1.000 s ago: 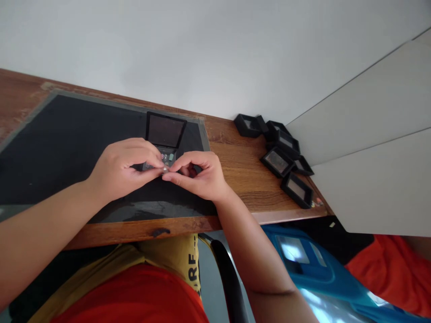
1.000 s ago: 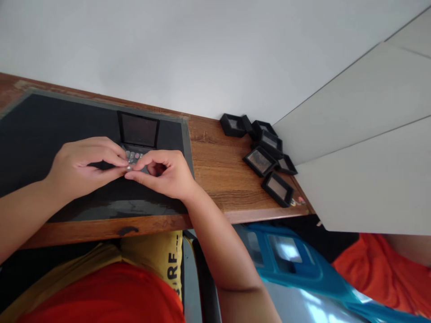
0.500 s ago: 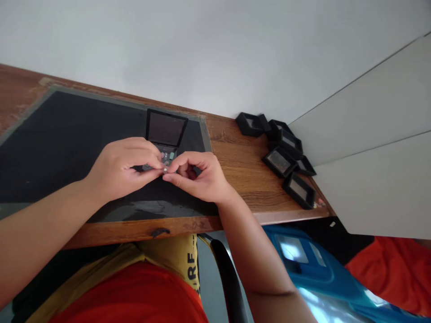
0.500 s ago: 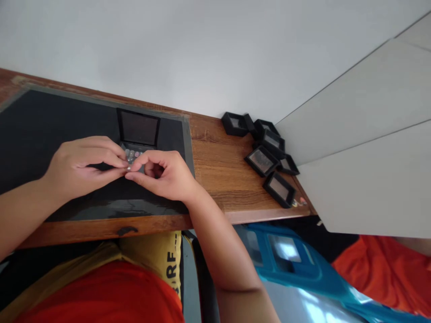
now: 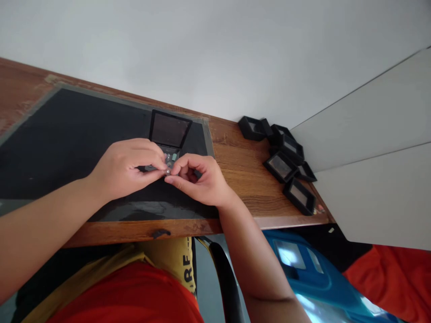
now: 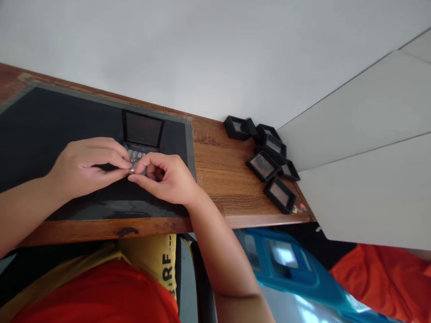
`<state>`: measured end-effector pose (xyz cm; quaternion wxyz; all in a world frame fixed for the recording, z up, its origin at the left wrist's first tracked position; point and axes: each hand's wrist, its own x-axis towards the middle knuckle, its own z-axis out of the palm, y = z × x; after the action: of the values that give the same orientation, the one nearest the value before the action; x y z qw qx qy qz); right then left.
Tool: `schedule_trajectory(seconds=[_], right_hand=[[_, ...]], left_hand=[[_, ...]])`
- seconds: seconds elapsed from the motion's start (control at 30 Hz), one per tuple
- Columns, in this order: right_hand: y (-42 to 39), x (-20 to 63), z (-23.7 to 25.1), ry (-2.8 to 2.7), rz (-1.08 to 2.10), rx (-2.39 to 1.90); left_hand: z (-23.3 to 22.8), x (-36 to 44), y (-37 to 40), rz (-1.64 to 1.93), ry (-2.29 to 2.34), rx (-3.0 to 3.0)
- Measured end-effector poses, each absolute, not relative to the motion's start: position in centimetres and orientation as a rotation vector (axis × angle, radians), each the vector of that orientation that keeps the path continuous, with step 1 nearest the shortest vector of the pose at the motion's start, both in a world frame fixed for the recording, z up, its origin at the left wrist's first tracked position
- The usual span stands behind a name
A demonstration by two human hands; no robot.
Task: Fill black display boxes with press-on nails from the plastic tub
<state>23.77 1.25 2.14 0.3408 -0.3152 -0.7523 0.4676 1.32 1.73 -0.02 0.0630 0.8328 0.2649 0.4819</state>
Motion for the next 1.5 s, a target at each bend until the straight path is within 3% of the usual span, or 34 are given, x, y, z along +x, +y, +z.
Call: schedule_trajectory(seconds=[0.97, 1.5], right_hand=[[1.7, 23.8, 2.0, -1.95, 1.191, -0.863], [2.1, 24.9, 2.6, -2.192, 0.839, -0.999]], left_hand=[[0.7, 1.8, 1.8, 1.649, 0.786, 2.645], [0.6, 1.5, 1.5, 1.328, 1.008, 2.489]])
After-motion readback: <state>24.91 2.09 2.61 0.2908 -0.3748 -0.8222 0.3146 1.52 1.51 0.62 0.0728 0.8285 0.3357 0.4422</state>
